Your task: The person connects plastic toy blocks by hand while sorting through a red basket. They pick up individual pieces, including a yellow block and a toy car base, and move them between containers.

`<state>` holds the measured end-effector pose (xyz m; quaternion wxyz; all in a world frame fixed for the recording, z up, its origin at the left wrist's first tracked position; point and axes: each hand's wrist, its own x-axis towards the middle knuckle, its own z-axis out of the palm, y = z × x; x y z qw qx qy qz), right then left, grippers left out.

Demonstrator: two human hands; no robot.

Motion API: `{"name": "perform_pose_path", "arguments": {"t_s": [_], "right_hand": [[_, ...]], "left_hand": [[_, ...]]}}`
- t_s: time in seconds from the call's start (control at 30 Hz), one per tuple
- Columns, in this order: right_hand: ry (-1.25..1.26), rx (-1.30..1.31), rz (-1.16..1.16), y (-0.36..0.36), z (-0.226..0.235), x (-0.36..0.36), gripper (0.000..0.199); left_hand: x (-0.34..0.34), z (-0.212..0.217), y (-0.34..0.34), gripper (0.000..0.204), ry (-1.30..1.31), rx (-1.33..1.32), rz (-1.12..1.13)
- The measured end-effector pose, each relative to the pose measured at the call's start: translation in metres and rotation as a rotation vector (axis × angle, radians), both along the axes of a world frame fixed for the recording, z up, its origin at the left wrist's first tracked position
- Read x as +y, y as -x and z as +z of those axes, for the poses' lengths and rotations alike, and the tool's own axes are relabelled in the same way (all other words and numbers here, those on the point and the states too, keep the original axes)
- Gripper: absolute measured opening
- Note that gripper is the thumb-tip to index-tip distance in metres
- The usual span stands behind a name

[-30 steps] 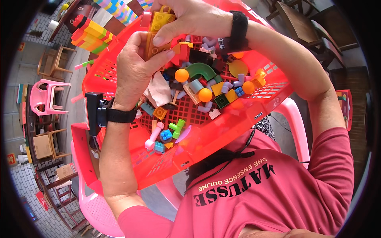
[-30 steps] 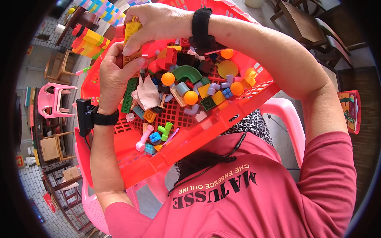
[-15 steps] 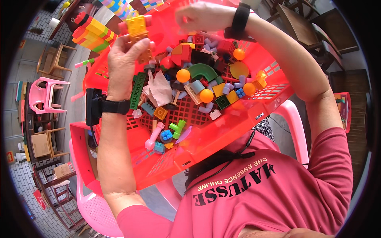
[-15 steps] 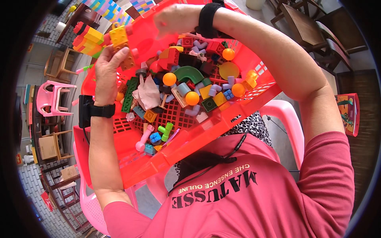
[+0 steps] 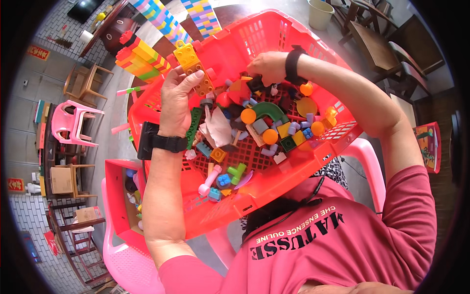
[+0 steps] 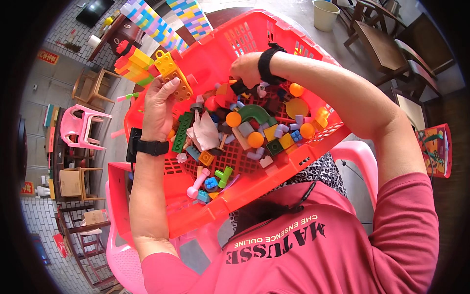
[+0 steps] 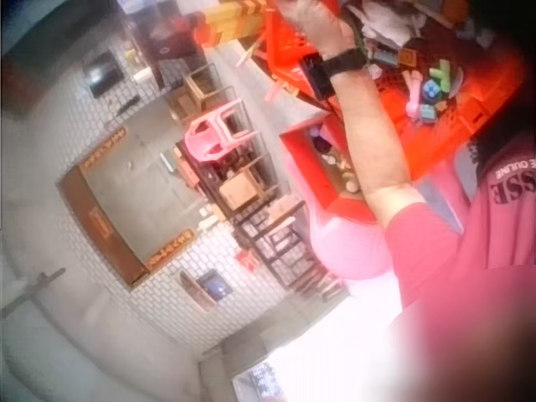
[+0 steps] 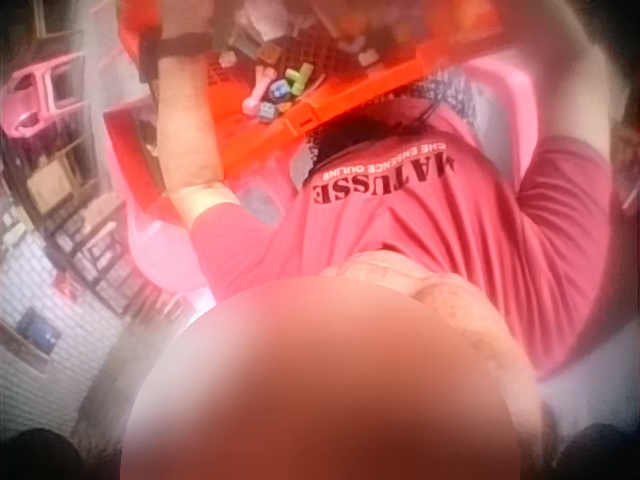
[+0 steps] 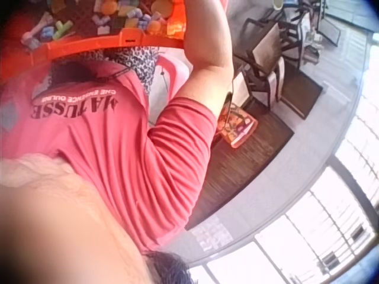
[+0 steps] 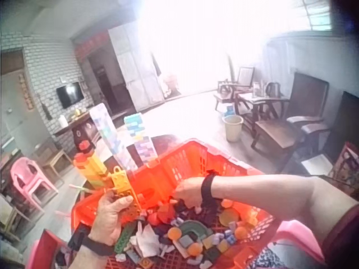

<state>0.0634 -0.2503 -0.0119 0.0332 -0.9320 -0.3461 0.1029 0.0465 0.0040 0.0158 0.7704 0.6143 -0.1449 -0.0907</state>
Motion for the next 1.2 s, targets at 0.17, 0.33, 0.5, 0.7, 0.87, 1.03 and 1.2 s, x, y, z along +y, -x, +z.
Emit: {"name": "perform_pose_path", "arguments": {"t_s": [0.17,0.33,0.5,0.7,0.87,1.03,1.2], "right_hand": [[-0.221,-0.076,-0.11,-0.001,0.026,-0.019,0.029],[-0.26,-0.09,-0.225,-0.008,0.032,-0.029,0.031],[-0.229,-0.06,-0.124,-0.014,0.026,-0.027,0.031],[-0.092,-0.084,-0.165,-0.015,0.024,-0.03,0.031],[-0.007,-0.217,-0.11,-0.011,0.02,-0.026,0.025],[0.071,-0.317,-0.257,0.008,0.011,-0.006,0.043],[-0.198,-0.251,0.178,0.04,-0.007,0.035,0.055]], "left_hand": [[0.004,-0.004,-0.005,0.024,-0.05,0.015,-0.002],[0.004,-0.006,-0.006,0.026,-0.048,0.069,-0.011],[-0.001,-0.003,0.001,0.025,-0.07,0.119,-0.055],[-0.001,-0.005,-0.001,0.028,-0.093,0.131,-0.071],[0.008,-0.007,-0.011,0.036,-0.088,0.175,0.057],[0.013,-0.012,-0.017,0.038,0.008,0.126,0.021],[0.014,-0.014,-0.019,0.035,-0.041,0.079,0.029]]}}
